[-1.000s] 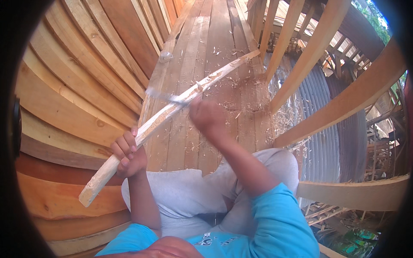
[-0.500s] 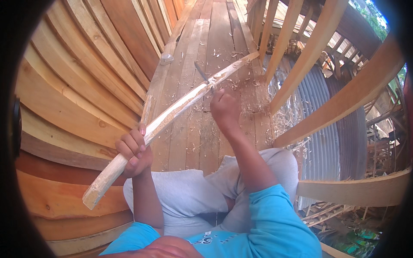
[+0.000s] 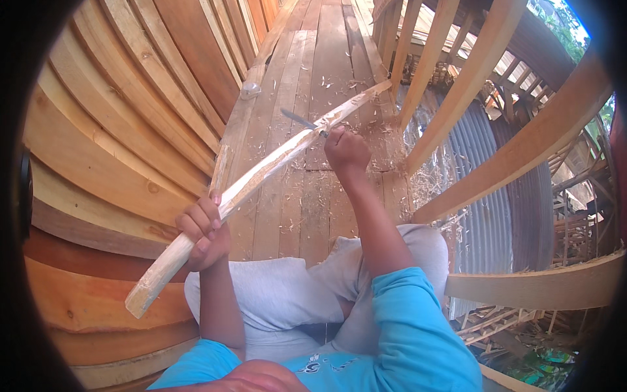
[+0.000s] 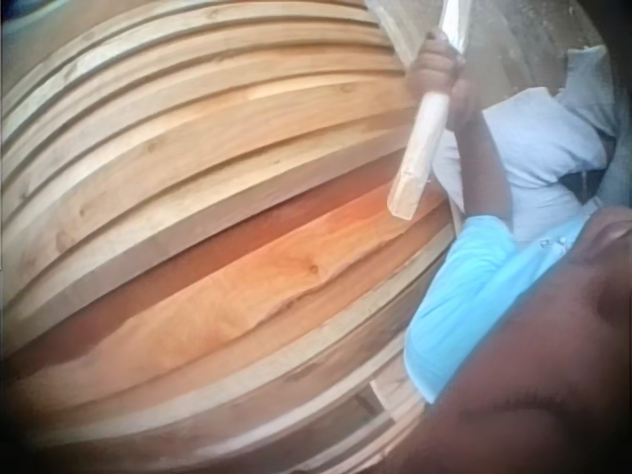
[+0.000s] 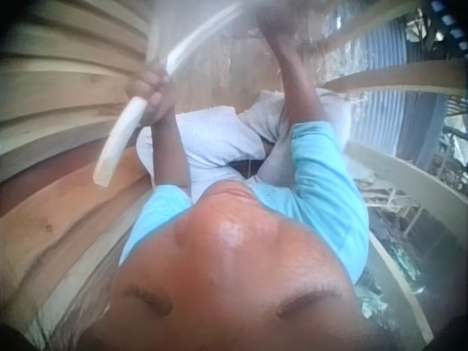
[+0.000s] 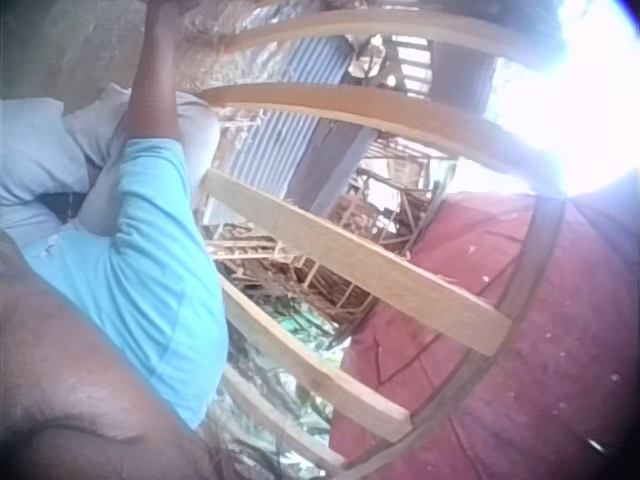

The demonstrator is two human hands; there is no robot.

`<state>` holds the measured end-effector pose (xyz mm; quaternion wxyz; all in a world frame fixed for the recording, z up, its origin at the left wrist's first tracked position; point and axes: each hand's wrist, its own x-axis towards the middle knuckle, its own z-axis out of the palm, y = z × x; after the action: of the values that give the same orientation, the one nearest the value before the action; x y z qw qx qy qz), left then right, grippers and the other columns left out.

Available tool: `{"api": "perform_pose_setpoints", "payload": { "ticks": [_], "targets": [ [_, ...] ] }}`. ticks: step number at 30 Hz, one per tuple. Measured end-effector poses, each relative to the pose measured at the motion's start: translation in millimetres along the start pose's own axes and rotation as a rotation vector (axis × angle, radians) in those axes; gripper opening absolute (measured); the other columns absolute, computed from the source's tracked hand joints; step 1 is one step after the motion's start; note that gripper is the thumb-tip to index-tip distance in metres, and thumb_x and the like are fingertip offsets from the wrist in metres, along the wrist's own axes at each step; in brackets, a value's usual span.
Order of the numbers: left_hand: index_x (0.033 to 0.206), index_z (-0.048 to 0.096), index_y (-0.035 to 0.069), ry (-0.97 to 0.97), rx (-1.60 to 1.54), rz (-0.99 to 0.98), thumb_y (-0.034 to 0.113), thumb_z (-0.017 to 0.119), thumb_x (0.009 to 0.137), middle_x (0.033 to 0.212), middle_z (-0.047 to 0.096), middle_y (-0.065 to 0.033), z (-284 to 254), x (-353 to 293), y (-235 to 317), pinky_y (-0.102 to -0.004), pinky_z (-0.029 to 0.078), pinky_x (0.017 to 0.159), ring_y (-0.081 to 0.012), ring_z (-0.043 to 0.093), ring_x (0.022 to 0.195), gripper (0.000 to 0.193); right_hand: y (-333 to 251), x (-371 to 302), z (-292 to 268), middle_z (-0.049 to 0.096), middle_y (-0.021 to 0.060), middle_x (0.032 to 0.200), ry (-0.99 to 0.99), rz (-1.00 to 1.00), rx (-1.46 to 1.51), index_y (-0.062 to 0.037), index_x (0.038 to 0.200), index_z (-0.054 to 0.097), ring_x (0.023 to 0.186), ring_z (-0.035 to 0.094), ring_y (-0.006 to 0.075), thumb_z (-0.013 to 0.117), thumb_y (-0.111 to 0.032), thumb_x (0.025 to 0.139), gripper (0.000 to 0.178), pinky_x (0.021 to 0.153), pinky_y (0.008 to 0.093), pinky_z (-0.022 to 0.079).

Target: The person carves a long piece of wood using a knife, removing shavings and shaping the surface. The person holds the wood with one hand and uses the knife with the other to shave off thin layers.

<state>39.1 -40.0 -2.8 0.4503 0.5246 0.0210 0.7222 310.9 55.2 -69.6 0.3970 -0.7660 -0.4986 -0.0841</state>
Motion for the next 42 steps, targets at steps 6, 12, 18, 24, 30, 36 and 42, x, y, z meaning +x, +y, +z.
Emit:
{"api": "perform_pose_setpoints", "payload": {
  "ticks": [6, 12, 18, 24, 30, 36, 42],
  "targets": [
    [0.06, 0.045, 0.016, 0.039, -0.012, 0.012, 0.015, 0.07, 0.066, 0.056, 0.048, 0.0033, -15, 0, 13, -0.0359, 0.038, 0.082, -0.013, 0.049, 0.059, 0.025, -2, -3, 10, 0.066, 0.0244, 0.065, -0.15, 0.033, -0.062, 0.0012, 0.065, 0.068, 0.063, 0.066, 0.047, 0.033, -0.032, 0.099, 0.059, 0.062, 0.0549, 0.054],
    [0.058, 0.045, 0.017, -0.102, -0.037, 0.001, 0.014, 0.073, 0.067, 0.055, 0.049, 0.0047, -26, 10, 35, -0.0345, 0.038, 0.081, -0.0112, 0.048, 0.056, 0.029, 89, 11, 14, 0.061, 0.0343, 0.12, -0.548, 0.434, -0.162, 0.0091, 0.115, 0.063, 0.118, 0.059, 0.043, 0.031, -0.035, 0.101, 0.056, 0.1, 0.0511, 0.045],
    [0.067, 0.045, 0.022, -0.045, -0.057, -0.035, 0.023, 0.068, 0.075, 0.064, 0.04, 0.0069, -44, 5, 19, -0.0335, 0.032, 0.094, -0.0088, 0.044, 0.071, 0.025, 99, 14, 34, 0.066, 0.0303, 0.111, -0.456, 0.66, 0.079, 0.0086, 0.111, 0.065, 0.11, 0.063, 0.044, 0.043, -0.045, 0.098, 0.059, 0.095, 0.0476, 0.047],
    [0.066, 0.045, 0.022, 0.009, -0.033, -0.05, 0.023, 0.068, 0.075, 0.064, 0.04, 0.0078, -57, -1, 27, -0.0346, 0.032, 0.098, -0.0093, 0.045, 0.072, 0.024, 38, 14, -35, 0.067, 0.0272, 0.113, -0.522, 0.454, -0.078, 0.0018, 0.11, 0.066, 0.113, 0.061, 0.0442, 0.046, -0.041, 0.099, 0.048, 0.094, 0.0505, 0.047],
    [0.066, 0.041, 0.021, 0.067, -0.083, -0.025, 0.02, 0.068, 0.073, 0.063, 0.04, 0.0058, -58, 0, 22, -0.0354, 0.032, 0.092, -0.0115, 0.044, 0.07, 0.028, 43, 22, -29, 0.063, 0.0072, 0.077, -0.506, 0.287, 0.62, -0.0044, 0.1, 0.067, 0.071, 0.06, 0.0174, 0.045, -0.033, 0.104, 0.037, 0.066, 0.034, 0.047],
    [0.065, 0.043, 0.023, 0.05, -0.062, -0.066, 0.023, 0.069, 0.073, 0.063, 0.039, 0.0086, -54, 3, 22, -0.0324, 0.034, 0.097, -0.008, 0.045, 0.071, 0.027, 3, -17, 10, 0.049, -0.0037, 0.065, -0.656, 0.389, 0.883, -0.0056, 0.092, 0.063, 0.054, 0.041, 0.0062, 0.043, -0.037, 0.106, 0.04, 0.051, 0.0261, 0.035],
    [0.064, 0.042, 0.022, 0.049, -0.059, -0.08, 0.02, 0.071, 0.071, 0.061, 0.039, 0.0082, -49, 0, 26, -0.0301, 0.034, 0.094, -0.008, 0.044, 0.069, 0.03, -36, -17, -20, 0.064, 0.0111, 0.069, -0.581, 0.11, 0.446, 0.0029, 0.083, 0.064, 0.064, 0.056, 0.0184, 0.049, -0.054, 0.099, 0.061, 0.063, 0.0367, 0.047]
  ]
}}
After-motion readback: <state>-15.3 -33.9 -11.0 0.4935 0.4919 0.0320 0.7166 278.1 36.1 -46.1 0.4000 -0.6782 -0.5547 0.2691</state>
